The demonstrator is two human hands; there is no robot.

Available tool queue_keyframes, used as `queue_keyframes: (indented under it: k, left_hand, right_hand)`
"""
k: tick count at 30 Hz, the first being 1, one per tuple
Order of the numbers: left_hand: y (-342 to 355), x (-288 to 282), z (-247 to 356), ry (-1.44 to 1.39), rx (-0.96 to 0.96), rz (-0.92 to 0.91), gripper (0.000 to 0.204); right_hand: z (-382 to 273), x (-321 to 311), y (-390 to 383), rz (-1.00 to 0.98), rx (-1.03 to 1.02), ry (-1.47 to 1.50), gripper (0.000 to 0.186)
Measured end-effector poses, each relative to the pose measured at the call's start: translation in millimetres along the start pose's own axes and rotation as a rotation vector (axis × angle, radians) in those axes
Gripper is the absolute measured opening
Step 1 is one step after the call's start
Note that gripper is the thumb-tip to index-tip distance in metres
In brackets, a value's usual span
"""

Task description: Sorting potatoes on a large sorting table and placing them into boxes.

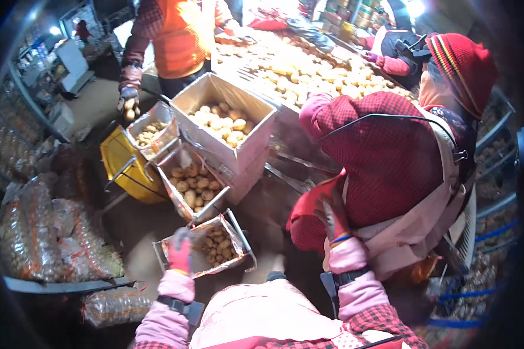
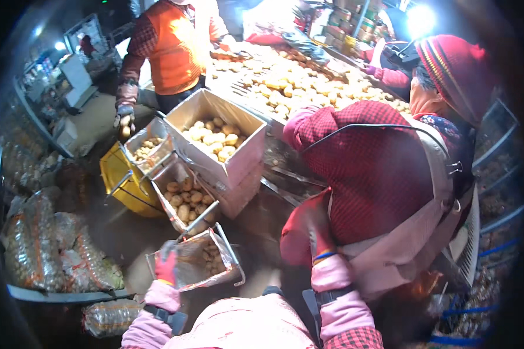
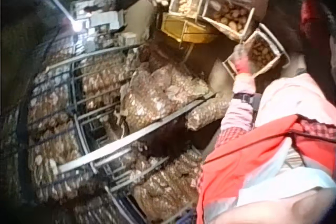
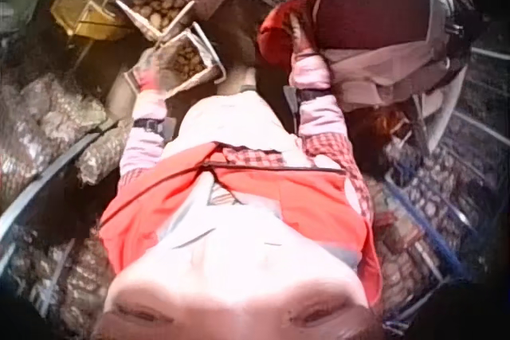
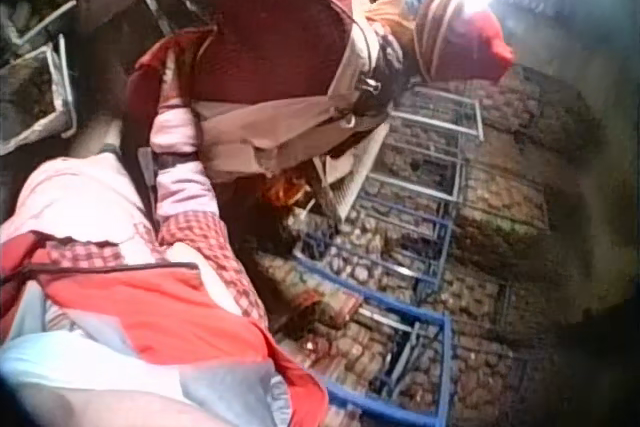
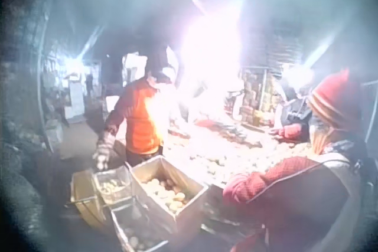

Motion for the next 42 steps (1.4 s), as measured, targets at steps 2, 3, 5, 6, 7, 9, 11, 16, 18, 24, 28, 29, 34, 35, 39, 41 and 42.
queue_keyframes:
  k: [2, 3, 5, 6, 7, 9, 11, 16, 18, 24, 28, 29, 34, 35, 39, 41, 42]
  left_hand:
    - [-19, 63, 41, -0.120, -0.151, -0.208, 0.035]
    - [-29, 94, 38, -0.215, -0.271, -0.286, 0.034]
    - [-41, 137, 27, -0.186, -0.470, -0.385, 0.035]
    - [-48, 152, 24, -0.203, -0.539, -0.403, 0.036]
    - [-54, 169, 24, -0.227, -0.611, -0.426, 0.037]
    - [-63, 185, 18, -0.124, -0.733, -0.420, 0.043]
    - [-67, 190, 0, -0.095, -0.806, -0.427, 0.046]
    - [-66, 193, -44, -0.070, -0.882, -0.402, 0.040]
    - [-63, 183, -77, -0.248, -0.899, -0.346, 0.029]
    - [-65, 197, -74, -0.194, -0.867, -0.251, 0.026]
    - [-67, 187, -69, -0.100, -0.704, -0.398, 0.038]
    - [-70, 184, -70, -0.100, -0.655, -0.416, 0.038]
    - [-89, 195, -74, -0.342, -0.781, -0.605, 0.044]
    - [-92, 191, -76, -0.386, -0.783, -0.604, 0.046]
    - [-87, 181, -121, -0.582, -0.742, -0.650, 0.046]
    - [-90, 195, -81, -0.435, -0.799, -0.617, 0.045]
    - [-87, 194, -79, -0.403, -0.795, -0.594, 0.045]
  right_hand:
    - [-4, 20, -2, 0.006, 0.147, 0.110, 0.067]
    - [-3, 26, -3, -0.003, 0.202, 0.144, 0.067]
    - [5, 22, -11, -0.099, 0.192, 0.168, 0.068]
    - [12, 17, -18, -0.140, 0.189, 0.178, 0.068]
    - [19, 8, -25, -0.176, 0.183, 0.182, 0.068]
    - [25, -2, -35, -0.244, 0.178, 0.186, 0.069]
    - [25, -9, -43, -0.317, 0.184, 0.149, 0.069]
    - [4, -36, -65, -0.347, 0.228, 0.121, 0.065]
    - [5, -50, -72, -0.353, 0.243, 0.139, 0.054]
    - [-6, -73, -95, -0.282, 0.272, -0.024, 0.057]
    - [-13, -51, -121, -0.368, 0.381, -0.061, 0.048]
    - [-11, -48, -124, -0.345, 0.407, -0.110, 0.048]
    - [-17, -58, -137, -0.157, 0.431, -0.169, 0.047]
    - [-16, -63, -141, -0.125, 0.426, -0.170, 0.047]
    - [-17, -82, -159, -0.011, 0.504, -0.330, 0.043]
    - [-14, -117, -183, -0.035, 0.621, -0.349, 0.040]
    - [-26, -100, -185, -0.105, 0.637, -0.265, 0.039]
Point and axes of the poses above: each hand's wrist, its own y-axis towards the middle knuckle, its own x-axis out of the palm, z = x × y, the point moved 6 cm from there along y, towards the middle knuckle, and after that the axes turned 6 degrees about y, right-handed, at the moved point
